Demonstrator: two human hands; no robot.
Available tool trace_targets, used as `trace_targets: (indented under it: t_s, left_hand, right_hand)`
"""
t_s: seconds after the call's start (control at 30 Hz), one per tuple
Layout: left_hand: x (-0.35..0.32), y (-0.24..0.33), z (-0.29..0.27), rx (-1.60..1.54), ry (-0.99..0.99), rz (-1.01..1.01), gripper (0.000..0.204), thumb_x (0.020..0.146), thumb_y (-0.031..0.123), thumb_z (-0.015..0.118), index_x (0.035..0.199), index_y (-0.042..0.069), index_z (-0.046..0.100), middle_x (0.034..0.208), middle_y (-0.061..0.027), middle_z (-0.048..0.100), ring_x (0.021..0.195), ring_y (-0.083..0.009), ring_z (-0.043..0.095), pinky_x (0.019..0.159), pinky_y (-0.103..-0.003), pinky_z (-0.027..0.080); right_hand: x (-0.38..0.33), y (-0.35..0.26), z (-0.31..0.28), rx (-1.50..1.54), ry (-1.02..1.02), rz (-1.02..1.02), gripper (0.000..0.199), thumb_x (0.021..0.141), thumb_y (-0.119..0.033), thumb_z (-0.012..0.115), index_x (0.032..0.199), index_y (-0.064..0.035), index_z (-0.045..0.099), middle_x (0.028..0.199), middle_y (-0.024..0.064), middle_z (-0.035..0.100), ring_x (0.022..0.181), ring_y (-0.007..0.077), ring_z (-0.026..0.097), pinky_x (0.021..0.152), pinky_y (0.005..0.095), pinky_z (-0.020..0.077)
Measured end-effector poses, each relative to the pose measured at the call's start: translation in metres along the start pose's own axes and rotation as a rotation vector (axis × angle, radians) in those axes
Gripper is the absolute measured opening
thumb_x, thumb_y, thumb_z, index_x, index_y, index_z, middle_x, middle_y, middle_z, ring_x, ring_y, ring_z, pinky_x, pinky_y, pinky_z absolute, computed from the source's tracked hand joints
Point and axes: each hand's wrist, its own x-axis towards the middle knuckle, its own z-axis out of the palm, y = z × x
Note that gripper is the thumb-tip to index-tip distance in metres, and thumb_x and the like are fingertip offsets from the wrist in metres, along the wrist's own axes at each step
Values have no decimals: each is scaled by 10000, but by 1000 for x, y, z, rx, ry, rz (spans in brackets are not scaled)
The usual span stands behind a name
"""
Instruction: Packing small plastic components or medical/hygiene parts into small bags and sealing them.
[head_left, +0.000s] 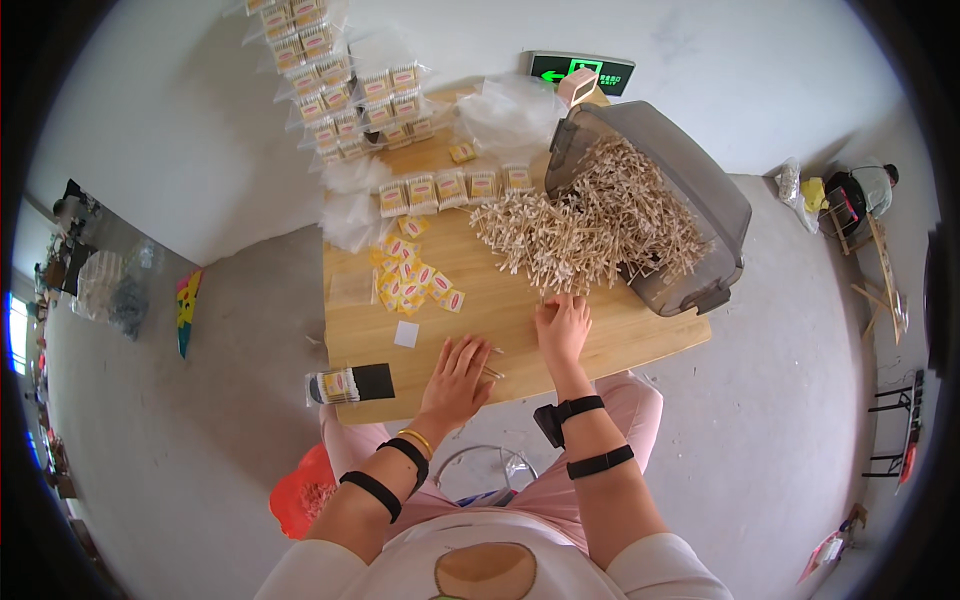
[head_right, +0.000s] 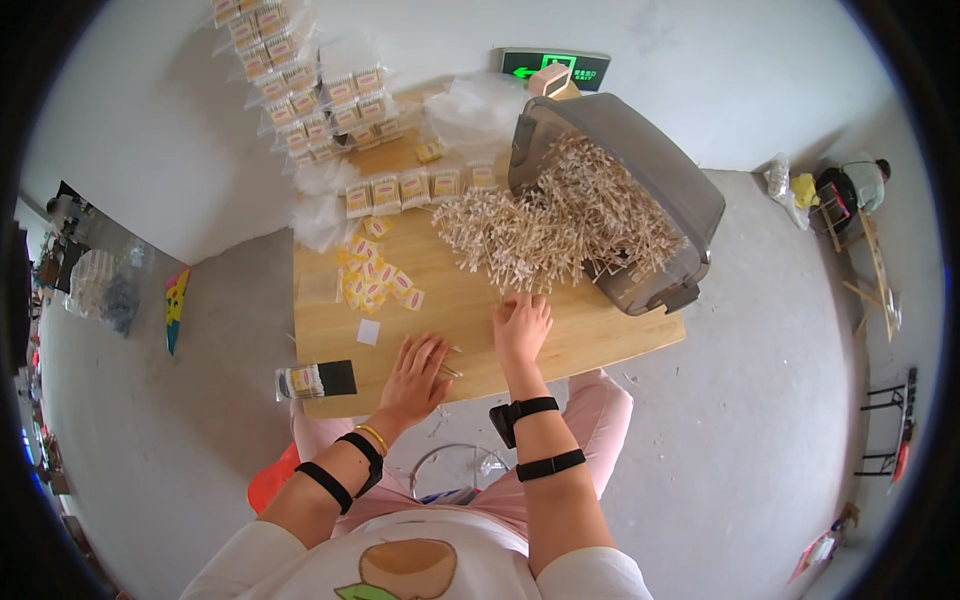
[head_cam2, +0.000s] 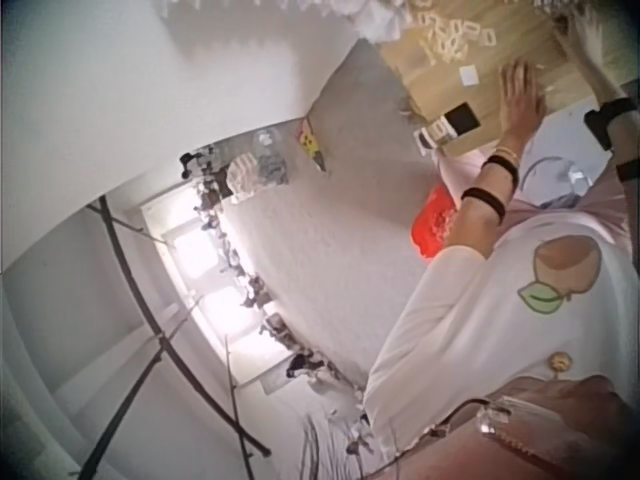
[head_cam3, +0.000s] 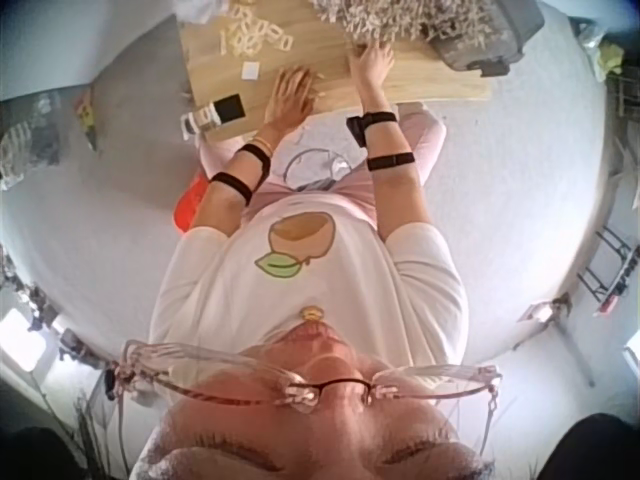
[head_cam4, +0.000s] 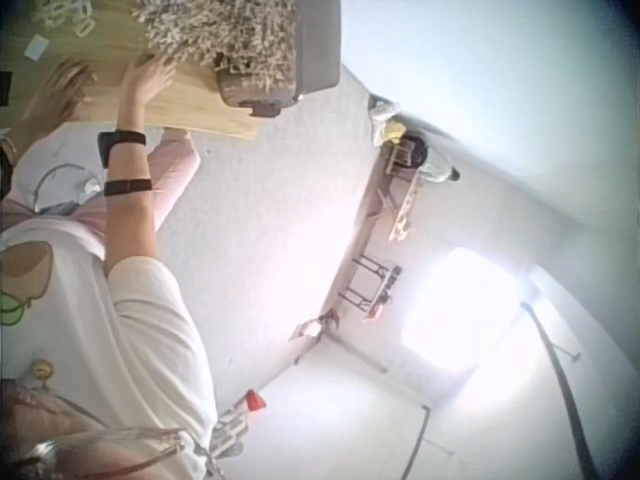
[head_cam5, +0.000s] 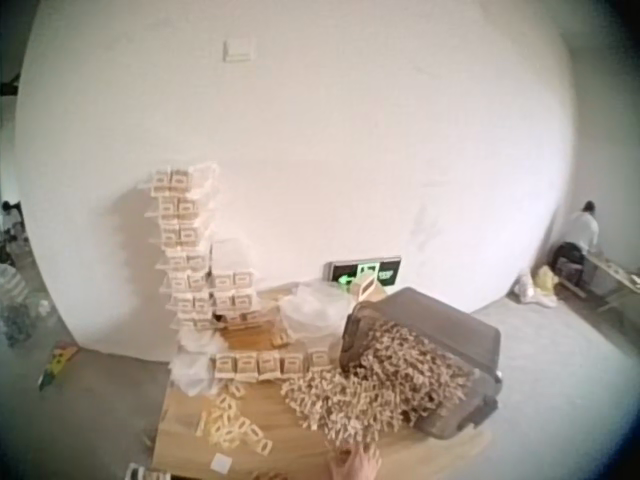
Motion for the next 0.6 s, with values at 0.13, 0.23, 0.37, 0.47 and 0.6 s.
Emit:
trace_targets:
  t_s: [0.13,0.23,0.37,0.47,0.6]
  left_hand:
    - [0,0,-1,-24,-10,-9,685,945,320,597,1521,31,366,1527,-138,389,1467,-317,318,1251,-518,196]
    - [-1,-1,1,4,0,-11,683,953,363,583,1518,35,385,1529,-135,394,1465,-303,329,1248,-516,202]
    - [-3,-3,2,16,7,-4,669,955,361,578,1511,35,398,1531,-135,389,1461,-305,335,1245,-520,209]
    - [-1,-2,2,21,-5,8,662,958,356,573,1511,36,399,1534,-138,384,1459,-308,339,1243,-526,211]
    - [-2,-2,2,27,-18,-2,656,965,354,563,1517,43,392,1538,-141,380,1466,-307,333,1244,-532,202]
  right_hand:
    - [-10,17,-11,-86,-10,20,168,815,-228,743,898,-126,638,995,92,612,1019,323,571,890,450,424]
    - [-27,33,-23,-113,1,52,154,811,-217,737,898,-122,651,982,88,621,1011,322,573,882,450,426]
    - [-44,30,-27,-27,-48,-61,138,804,-190,731,901,-123,659,971,84,621,996,322,569,865,449,427]
    - [-50,12,-15,55,-98,-235,116,809,-169,719,897,-128,657,966,86,619,985,324,566,853,449,425]
    - [-52,-10,-3,115,-193,-322,115,805,-128,719,902,-120,657,960,88,618,984,329,564,850,455,424]
